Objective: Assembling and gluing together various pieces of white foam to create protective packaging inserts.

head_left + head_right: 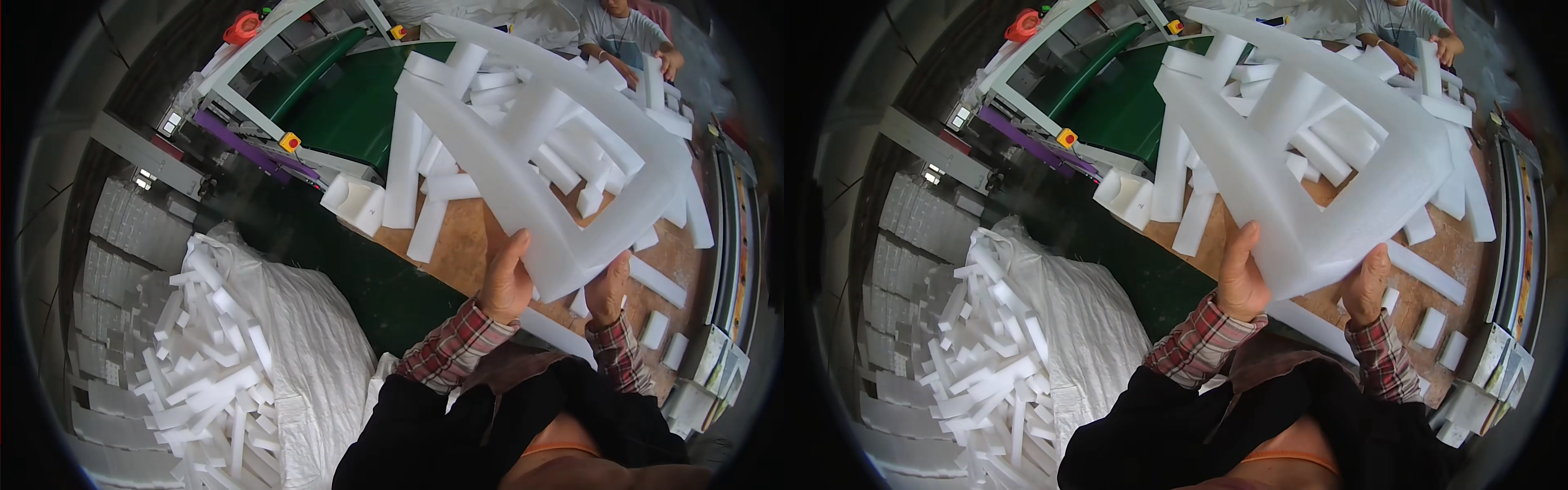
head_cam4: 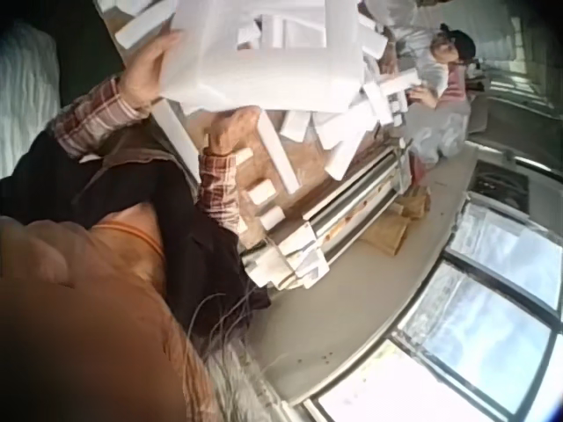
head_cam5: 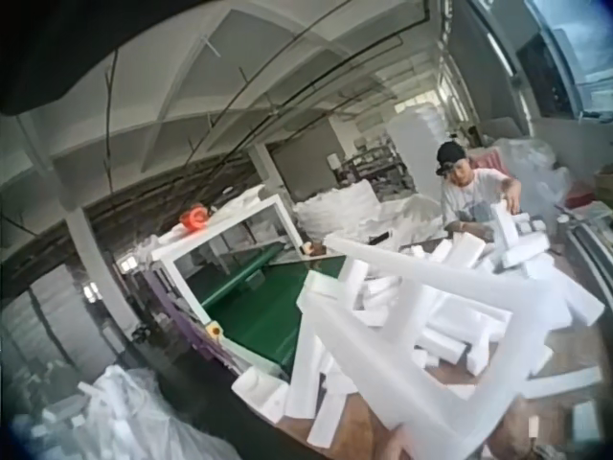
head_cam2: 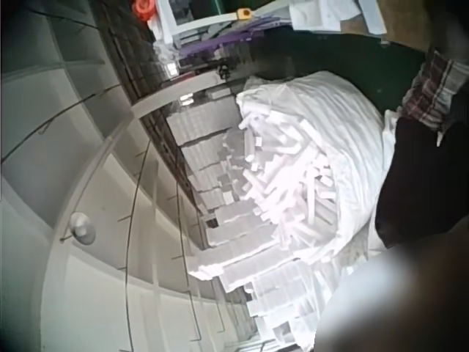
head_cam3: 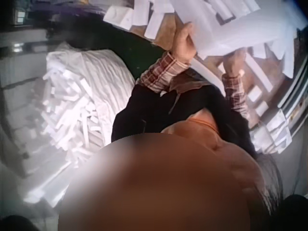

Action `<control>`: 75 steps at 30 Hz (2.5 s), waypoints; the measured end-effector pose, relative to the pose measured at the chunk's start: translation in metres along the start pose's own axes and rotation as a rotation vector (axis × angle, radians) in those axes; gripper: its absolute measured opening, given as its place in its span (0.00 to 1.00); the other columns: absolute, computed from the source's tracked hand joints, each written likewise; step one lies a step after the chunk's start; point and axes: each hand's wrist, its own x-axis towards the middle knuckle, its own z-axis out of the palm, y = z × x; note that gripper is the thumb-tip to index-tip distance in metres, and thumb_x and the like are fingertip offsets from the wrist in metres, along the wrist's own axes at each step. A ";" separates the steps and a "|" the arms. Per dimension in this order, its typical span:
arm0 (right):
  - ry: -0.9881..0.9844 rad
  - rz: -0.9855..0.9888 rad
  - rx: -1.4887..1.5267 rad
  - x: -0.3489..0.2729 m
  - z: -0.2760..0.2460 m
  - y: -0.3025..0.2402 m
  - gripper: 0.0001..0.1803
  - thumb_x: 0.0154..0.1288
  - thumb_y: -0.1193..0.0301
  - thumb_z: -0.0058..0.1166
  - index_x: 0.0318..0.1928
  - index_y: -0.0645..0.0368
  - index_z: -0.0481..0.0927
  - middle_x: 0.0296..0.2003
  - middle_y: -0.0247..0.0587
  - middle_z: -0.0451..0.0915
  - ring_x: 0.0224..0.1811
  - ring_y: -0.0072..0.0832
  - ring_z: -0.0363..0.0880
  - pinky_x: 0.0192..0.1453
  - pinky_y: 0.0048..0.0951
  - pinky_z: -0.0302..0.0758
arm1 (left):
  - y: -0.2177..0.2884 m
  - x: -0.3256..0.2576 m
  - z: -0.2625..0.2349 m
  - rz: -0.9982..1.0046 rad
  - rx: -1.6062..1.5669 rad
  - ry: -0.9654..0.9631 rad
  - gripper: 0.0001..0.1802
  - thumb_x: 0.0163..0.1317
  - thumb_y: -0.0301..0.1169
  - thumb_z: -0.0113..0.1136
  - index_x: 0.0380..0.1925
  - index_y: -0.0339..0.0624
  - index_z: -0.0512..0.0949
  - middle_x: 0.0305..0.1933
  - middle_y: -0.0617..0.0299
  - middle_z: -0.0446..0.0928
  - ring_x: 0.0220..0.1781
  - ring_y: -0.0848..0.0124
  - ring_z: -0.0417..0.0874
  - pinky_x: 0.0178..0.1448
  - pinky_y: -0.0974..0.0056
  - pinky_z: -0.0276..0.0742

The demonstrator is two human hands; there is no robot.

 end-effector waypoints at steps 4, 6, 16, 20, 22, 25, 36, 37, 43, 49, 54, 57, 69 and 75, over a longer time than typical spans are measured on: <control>-0.444 0.218 -0.143 0.037 0.055 0.074 0.22 0.73 0.62 0.39 0.59 0.64 0.66 0.46 0.46 0.75 0.38 0.27 0.74 0.44 0.24 0.73 | 0.073 0.068 -0.087 0.117 0.046 0.110 0.36 0.57 0.32 0.52 0.67 0.56 0.53 0.60 0.60 0.64 0.57 0.66 0.67 0.60 0.59 0.63; -0.538 0.307 -0.359 0.043 0.096 0.107 0.21 0.72 0.64 0.42 0.58 0.65 0.68 0.43 0.46 0.76 0.36 0.26 0.74 0.41 0.22 0.74 | 0.118 0.111 -0.146 0.140 0.090 0.137 0.37 0.56 0.32 0.52 0.67 0.55 0.53 0.60 0.60 0.64 0.56 0.67 0.67 0.60 0.61 0.62; -0.733 0.401 -1.144 0.032 0.186 0.225 0.17 0.59 0.77 0.55 0.49 0.68 0.72 0.35 0.48 0.78 0.31 0.35 0.78 0.33 0.26 0.75 | 0.290 0.360 -0.410 0.099 0.354 0.473 0.38 0.53 0.38 0.57 0.65 0.59 0.55 0.59 0.50 0.57 0.57 0.54 0.64 0.52 0.49 0.72; -0.666 0.382 -1.312 0.041 0.194 0.245 0.16 0.56 0.78 0.56 0.47 0.68 0.72 0.35 0.50 0.79 0.32 0.39 0.79 0.33 0.29 0.76 | 0.301 0.436 -0.496 0.007 0.291 0.512 0.39 0.51 0.40 0.59 0.64 0.56 0.56 0.60 0.47 0.56 0.59 0.50 0.62 0.56 0.46 0.70; -0.595 0.357 -1.348 0.047 0.189 0.250 0.16 0.55 0.78 0.56 0.45 0.67 0.72 0.35 0.52 0.78 0.32 0.42 0.79 0.33 0.31 0.76 | 0.297 0.465 -0.524 -0.071 0.241 0.552 0.39 0.51 0.43 0.62 0.63 0.56 0.56 0.61 0.45 0.55 0.60 0.49 0.61 0.57 0.44 0.70; -0.540 0.386 -1.443 0.053 0.184 0.255 0.17 0.55 0.78 0.58 0.46 0.67 0.72 0.34 0.52 0.78 0.32 0.43 0.79 0.33 0.32 0.76 | 0.290 0.484 -0.562 -0.162 0.309 0.672 0.43 0.51 0.51 0.65 0.62 0.44 0.59 0.61 0.43 0.57 0.60 0.49 0.63 0.58 0.44 0.71; -0.165 0.078 -1.489 0.124 0.121 0.217 0.12 0.53 0.78 0.55 0.40 0.64 0.75 0.27 0.44 0.77 0.24 0.36 0.75 0.29 0.29 0.73 | 0.252 0.344 -0.443 0.157 1.287 0.434 0.26 0.65 0.37 0.53 0.58 0.35 0.65 0.61 0.49 0.64 0.61 0.59 0.68 0.64 0.62 0.66; -0.106 0.126 -1.557 0.124 0.107 0.211 0.12 0.53 0.79 0.53 0.40 0.64 0.75 0.27 0.43 0.77 0.24 0.35 0.73 0.29 0.28 0.72 | 0.231 0.320 -0.427 0.130 1.358 0.278 0.23 0.64 0.33 0.54 0.57 0.35 0.66 0.60 0.50 0.64 0.59 0.59 0.69 0.64 0.62 0.66; 0.072 0.151 -1.613 0.112 0.047 0.189 0.12 0.54 0.75 0.56 0.39 0.65 0.74 0.31 0.47 0.77 0.29 0.40 0.76 0.33 0.33 0.74 | 0.134 0.209 -0.371 0.173 1.609 -0.346 0.30 0.53 0.31 0.64 0.57 0.39 0.68 0.58 0.48 0.63 0.57 0.52 0.68 0.62 0.55 0.66; 0.344 0.115 -1.636 0.117 0.015 0.172 0.16 0.56 0.69 0.55 0.45 0.60 0.72 0.35 0.42 0.75 0.32 0.35 0.74 0.36 0.32 0.72 | 0.071 0.196 -0.317 0.140 1.914 -0.518 0.38 0.48 0.33 0.67 0.61 0.41 0.63 0.58 0.47 0.63 0.58 0.49 0.67 0.63 0.49 0.62; -0.038 0.168 -1.940 0.099 0.068 0.242 0.47 0.50 0.59 0.62 0.67 0.57 0.53 0.44 0.55 0.72 0.42 0.45 0.72 0.46 0.37 0.71 | 0.035 0.196 -0.341 0.001 1.982 -0.525 0.37 0.48 0.33 0.66 0.59 0.42 0.64 0.54 0.48 0.67 0.52 0.51 0.70 0.59 0.51 0.65; -0.005 0.281 -1.897 0.094 0.056 0.266 0.48 0.49 0.59 0.60 0.68 0.55 0.50 0.50 0.58 0.67 0.42 0.49 0.71 0.48 0.41 0.70 | 0.030 0.188 -0.331 0.011 1.928 -0.475 0.35 0.49 0.32 0.65 0.59 0.42 0.65 0.50 0.49 0.69 0.49 0.52 0.71 0.56 0.52 0.67; 0.075 0.545 -0.504 -0.027 0.004 0.070 0.39 0.56 0.61 0.56 0.67 0.56 0.58 0.45 0.44 0.72 0.36 0.26 0.74 0.28 0.24 0.78 | -0.009 0.109 -0.315 0.022 1.623 -0.268 0.32 0.53 0.33 0.62 0.58 0.41 0.64 0.51 0.48 0.66 0.50 0.52 0.71 0.54 0.54 0.70; 0.123 0.433 -1.123 -0.079 0.002 0.125 0.31 0.58 0.62 0.53 0.60 0.62 0.63 0.38 0.53 0.75 0.33 0.37 0.76 0.28 0.32 0.77 | -0.036 0.082 -0.325 -0.051 1.595 -0.308 0.35 0.53 0.34 0.62 0.60 0.40 0.60 0.54 0.46 0.64 0.51 0.51 0.70 0.55 0.54 0.70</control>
